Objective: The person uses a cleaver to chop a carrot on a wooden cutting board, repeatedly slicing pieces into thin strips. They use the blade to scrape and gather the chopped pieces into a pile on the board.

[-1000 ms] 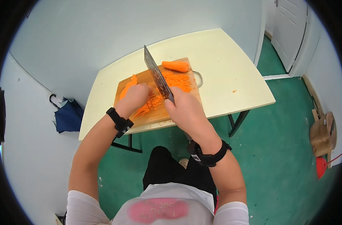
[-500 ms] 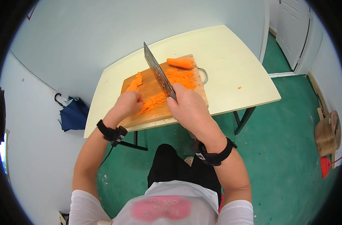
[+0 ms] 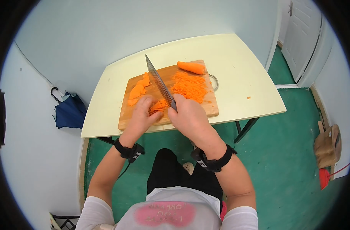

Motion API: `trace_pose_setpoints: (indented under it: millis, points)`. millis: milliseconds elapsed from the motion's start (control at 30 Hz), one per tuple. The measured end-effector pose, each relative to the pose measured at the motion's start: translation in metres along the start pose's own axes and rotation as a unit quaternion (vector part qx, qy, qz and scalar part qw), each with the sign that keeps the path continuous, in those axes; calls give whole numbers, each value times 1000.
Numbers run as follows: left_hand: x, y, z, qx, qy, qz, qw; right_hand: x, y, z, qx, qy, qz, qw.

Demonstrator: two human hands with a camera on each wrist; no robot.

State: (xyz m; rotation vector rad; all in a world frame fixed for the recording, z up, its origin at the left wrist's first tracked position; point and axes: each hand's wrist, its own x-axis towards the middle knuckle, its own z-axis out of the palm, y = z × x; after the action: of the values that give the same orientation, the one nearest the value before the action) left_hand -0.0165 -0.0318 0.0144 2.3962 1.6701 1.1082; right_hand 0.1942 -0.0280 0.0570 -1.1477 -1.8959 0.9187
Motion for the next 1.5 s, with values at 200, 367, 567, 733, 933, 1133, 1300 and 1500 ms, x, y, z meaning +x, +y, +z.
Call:
trace_pose_setpoints:
  millis: [200,367,567,733,933,1133,1300,1500]
  points:
    - [-4,-14,9,-24,6,-3,1000,5,-7,12,-24,-6,4,1000]
    - [-6,-15,12,-20,45,22,999,8,-16,21,-45,-19,3,999]
    - [-5,-17,13,-17,54,23,998,9,-22,31,-81,-18,-17,996]
    - [-4,-23,16,-30,52,20,998,16,-24,40,-133,-22,-11,991]
    - [-6,-23,15,-29,68,34,997,47,-22,49,-177,-55,2,983]
    - [-8,-24,15,-37,97,43,994,31,-24,33,-49,-44,17,998]
    - [-6,-25,15,-32,91,47,994,22,-29,33,-52,-56,27,997]
    - [-7,-27,15,-60,79,43,994,35,-21,50,-82,-67,42,993]
